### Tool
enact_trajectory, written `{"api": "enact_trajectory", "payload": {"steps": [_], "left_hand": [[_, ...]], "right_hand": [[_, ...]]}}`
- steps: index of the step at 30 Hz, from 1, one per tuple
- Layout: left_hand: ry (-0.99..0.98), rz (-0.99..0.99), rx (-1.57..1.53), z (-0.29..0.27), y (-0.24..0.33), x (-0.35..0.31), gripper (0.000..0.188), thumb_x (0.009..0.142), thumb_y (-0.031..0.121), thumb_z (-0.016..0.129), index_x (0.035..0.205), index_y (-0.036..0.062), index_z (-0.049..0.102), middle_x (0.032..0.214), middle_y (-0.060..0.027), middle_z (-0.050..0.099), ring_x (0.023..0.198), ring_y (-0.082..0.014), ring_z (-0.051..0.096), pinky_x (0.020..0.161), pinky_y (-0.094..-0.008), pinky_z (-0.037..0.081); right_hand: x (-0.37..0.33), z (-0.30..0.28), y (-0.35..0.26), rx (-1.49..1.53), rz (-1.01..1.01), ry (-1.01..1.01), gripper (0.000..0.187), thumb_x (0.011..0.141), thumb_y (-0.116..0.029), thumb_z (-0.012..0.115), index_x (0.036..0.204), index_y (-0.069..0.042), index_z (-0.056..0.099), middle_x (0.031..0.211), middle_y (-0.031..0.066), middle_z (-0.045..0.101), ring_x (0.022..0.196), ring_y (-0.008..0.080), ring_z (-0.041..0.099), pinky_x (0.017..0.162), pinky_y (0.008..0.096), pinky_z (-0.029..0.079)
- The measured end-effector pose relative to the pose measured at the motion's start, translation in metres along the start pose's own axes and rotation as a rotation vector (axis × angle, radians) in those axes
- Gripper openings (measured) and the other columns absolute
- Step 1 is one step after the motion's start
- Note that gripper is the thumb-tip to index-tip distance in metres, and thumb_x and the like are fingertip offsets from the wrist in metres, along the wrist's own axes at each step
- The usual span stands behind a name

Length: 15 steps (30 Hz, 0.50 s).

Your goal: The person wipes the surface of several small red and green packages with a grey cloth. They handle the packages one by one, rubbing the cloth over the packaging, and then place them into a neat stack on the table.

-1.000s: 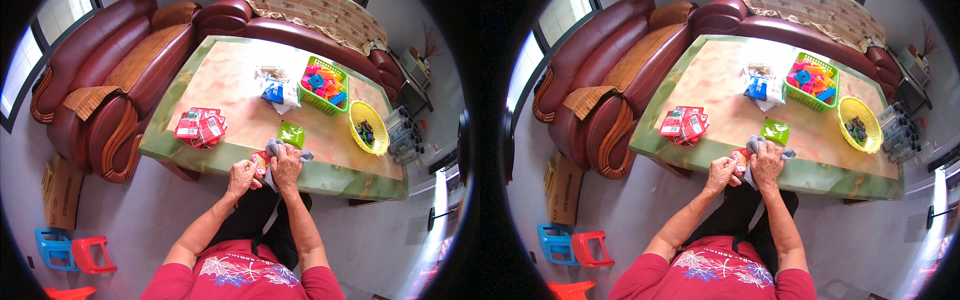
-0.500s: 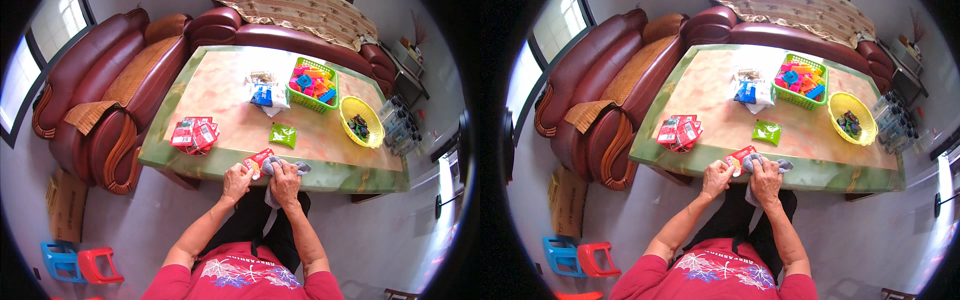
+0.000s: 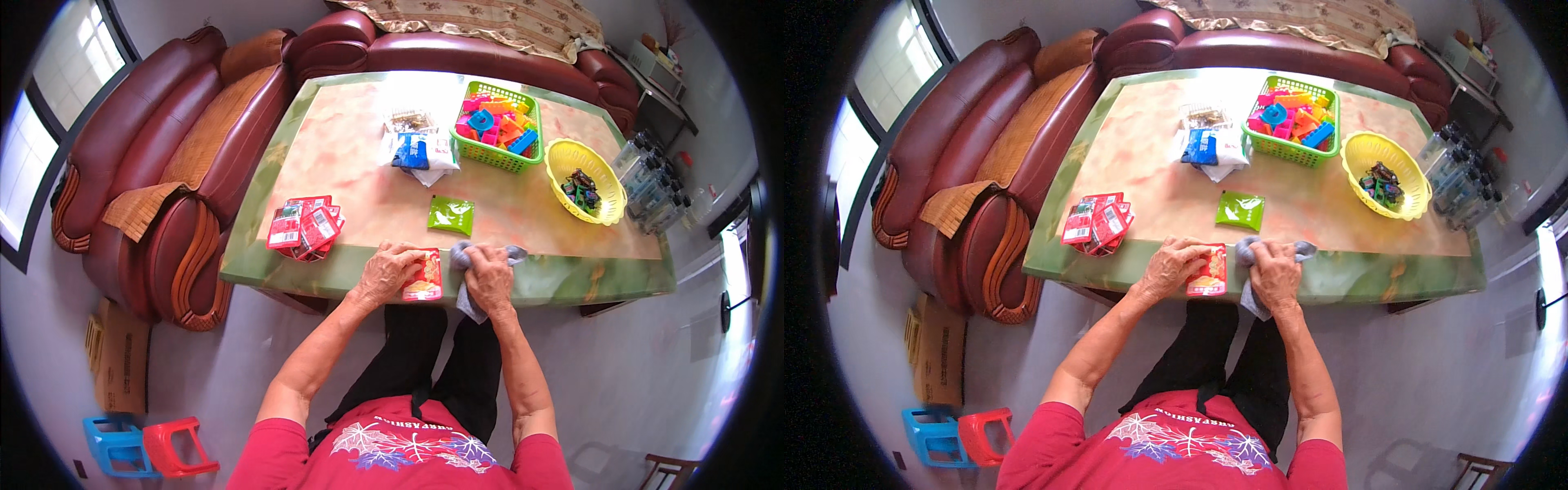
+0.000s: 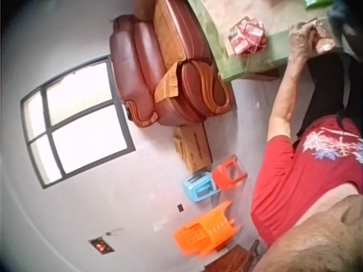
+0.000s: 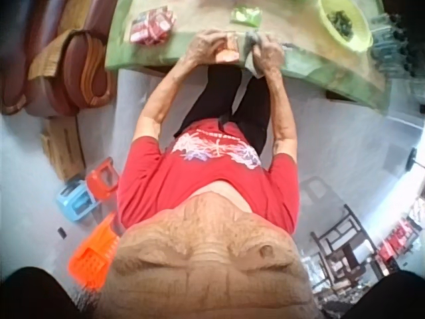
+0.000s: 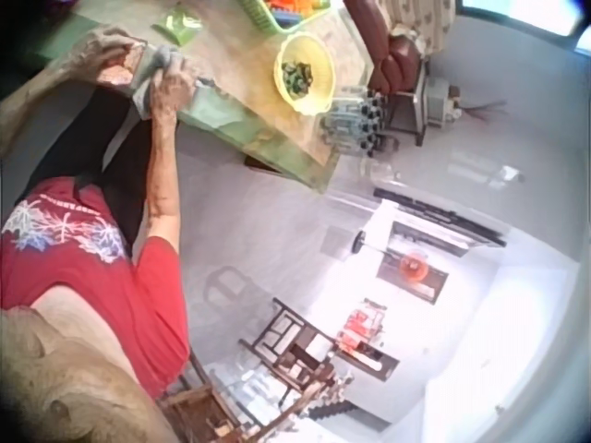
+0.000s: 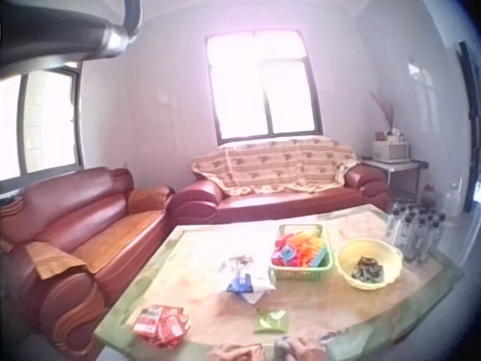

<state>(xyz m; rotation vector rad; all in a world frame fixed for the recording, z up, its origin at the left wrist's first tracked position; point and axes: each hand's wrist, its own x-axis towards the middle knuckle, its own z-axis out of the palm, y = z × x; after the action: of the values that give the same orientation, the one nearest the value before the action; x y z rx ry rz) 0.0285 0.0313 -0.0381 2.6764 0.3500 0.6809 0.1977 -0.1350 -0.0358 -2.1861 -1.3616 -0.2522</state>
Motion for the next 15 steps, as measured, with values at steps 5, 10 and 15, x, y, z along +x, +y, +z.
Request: {"api": "enact_trajectory", "payload": {"steps": [5,10,15], "left_hand": [[0.142,-0.090,0.135,0.005,0.017,-0.016,0.027,0.086,0.024,0.067,0.112,0.0155,0.068,0.107,-0.0063,0.059,0.099,-0.0268,0.057,0.084,-0.0404,0.050],[0.143,-0.182,0.263,0.012,0.024,-0.020,0.032,0.084,0.026,0.068,0.114,0.0162,0.067,0.108,-0.0034,0.056,0.094,-0.0243,0.056,0.080,-0.0397,0.049],[0.202,-0.175,0.169,0.008,0.027,-0.019,0.037,0.080,0.018,0.071,0.116,0.0131,0.067,0.105,-0.0054,0.056,0.093,-0.0251,0.056,0.082,-0.0390,0.048]], "right_hand": [[0.005,0.013,-0.036,0.064,-0.002,-0.006,0.040,0.076,-0.022,0.066,0.115,-0.012,0.062,0.115,0.0101,0.060,0.107,0.0321,0.055,0.083,0.0458,0.050],[0.002,0.018,-0.050,0.010,-0.205,-0.051,0.035,0.078,-0.020,0.066,0.112,-0.012,0.066,0.117,0.0078,0.060,0.106,0.0298,0.055,0.081,0.0458,0.050],[-0.009,-0.015,-0.030,0.016,-0.361,-0.183,0.034,0.075,-0.018,0.067,0.109,-0.015,0.067,0.115,0.0025,0.061,0.099,0.0258,0.056,0.074,0.0448,0.050]]}}
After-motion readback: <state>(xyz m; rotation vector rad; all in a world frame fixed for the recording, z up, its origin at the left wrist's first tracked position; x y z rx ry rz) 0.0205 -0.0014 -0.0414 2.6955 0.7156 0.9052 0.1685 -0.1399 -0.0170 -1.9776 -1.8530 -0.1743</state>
